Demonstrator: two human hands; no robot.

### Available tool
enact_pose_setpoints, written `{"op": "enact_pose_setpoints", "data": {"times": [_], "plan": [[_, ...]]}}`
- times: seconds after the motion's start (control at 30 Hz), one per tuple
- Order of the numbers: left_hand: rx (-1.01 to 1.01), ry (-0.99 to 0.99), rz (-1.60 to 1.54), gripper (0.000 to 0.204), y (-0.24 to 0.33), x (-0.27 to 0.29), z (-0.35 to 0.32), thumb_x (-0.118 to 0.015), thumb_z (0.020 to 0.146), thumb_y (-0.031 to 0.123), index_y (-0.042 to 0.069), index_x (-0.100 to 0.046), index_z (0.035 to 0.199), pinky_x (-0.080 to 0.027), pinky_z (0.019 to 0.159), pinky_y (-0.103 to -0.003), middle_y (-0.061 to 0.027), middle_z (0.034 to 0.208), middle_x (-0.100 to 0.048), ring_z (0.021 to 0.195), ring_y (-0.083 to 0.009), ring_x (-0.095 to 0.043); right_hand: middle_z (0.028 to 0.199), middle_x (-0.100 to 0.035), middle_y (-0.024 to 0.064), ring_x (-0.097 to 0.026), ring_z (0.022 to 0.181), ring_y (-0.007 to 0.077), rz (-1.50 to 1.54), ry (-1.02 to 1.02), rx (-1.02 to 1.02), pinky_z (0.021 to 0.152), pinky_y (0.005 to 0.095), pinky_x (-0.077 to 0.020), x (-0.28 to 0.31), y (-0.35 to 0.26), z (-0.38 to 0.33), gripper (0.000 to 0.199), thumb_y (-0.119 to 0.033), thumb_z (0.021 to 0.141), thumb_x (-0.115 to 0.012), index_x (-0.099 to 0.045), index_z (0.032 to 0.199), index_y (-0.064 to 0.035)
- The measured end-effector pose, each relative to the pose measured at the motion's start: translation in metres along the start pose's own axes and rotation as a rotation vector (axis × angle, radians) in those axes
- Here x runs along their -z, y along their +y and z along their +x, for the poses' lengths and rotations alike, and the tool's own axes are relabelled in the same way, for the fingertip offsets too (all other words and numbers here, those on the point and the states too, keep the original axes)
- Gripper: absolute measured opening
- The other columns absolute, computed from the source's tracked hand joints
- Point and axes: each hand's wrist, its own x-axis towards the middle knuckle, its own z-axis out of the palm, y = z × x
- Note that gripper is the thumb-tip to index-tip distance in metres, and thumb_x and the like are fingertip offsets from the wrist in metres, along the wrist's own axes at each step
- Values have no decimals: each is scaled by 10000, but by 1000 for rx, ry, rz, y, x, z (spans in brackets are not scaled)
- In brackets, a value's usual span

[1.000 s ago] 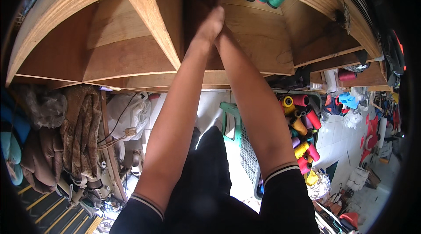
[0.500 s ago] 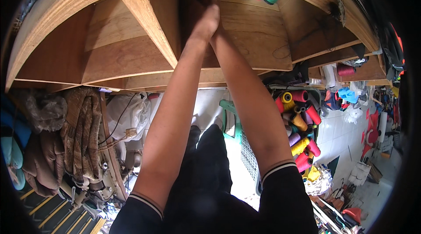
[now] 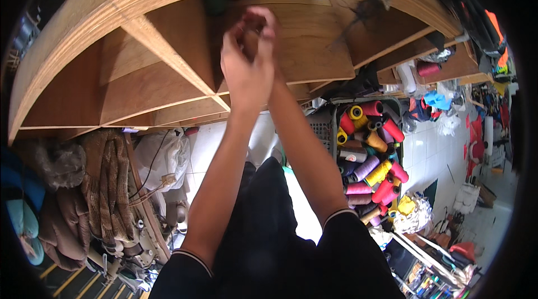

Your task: The person picks up thread spools from a plastic basket, briefly inspects them, and places them into compartments on a wooden shelf. The person handles spools of various colors one at a time.

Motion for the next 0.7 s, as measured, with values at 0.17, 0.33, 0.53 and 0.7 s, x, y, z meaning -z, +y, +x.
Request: {"op": "enact_pose_setpoints", "data": {"times": [0.17,0.33,0.53,0.7], "plan": [[-308,-434,-36,605,17,41,-98,-588,902,278,-76,-395,1353,-283,1098,-486,-286,1415,-388,1349,-401,-367,1254,-565,119,-528,1165,262,407,285,-432,967,395,-428,14,-103,-144,619,-546,937,-492,-497,1304,-48],[-452,-982,222,625,-1,66,-163,-467,961,353,-55,-338,1416,-237,1120,-499,-269,1480,-323,1420,-384,-263,1460,-385,190,-397,1336,316,1065,250,-866,1098,462,-311,55,-132,-244,833,-687,930,-283,-315,1461,-46],[717,-790,-441,705,-85,72,-205,-345,975,536,66,-236,1490,-213,1146,-494,-166,1520,-296,1422,-340,-256,1567,-200,155,-186,1450,298,217,194,-530,1173,430,-140,57,-152,-265,827,-660,954,-264,-198,1518,-60],[1228,-577,-1078,783,-48,49,-201,-287,964,626,73,-192,1511,-199,1166,-446,-123,1528,-291,1417,-300,-260,1488,-307,240,-225,1405,437,-632,-66,-102,1155,520,-140,50,-148,-263,634,-320,931,-496,-310,1476,-54]]}}
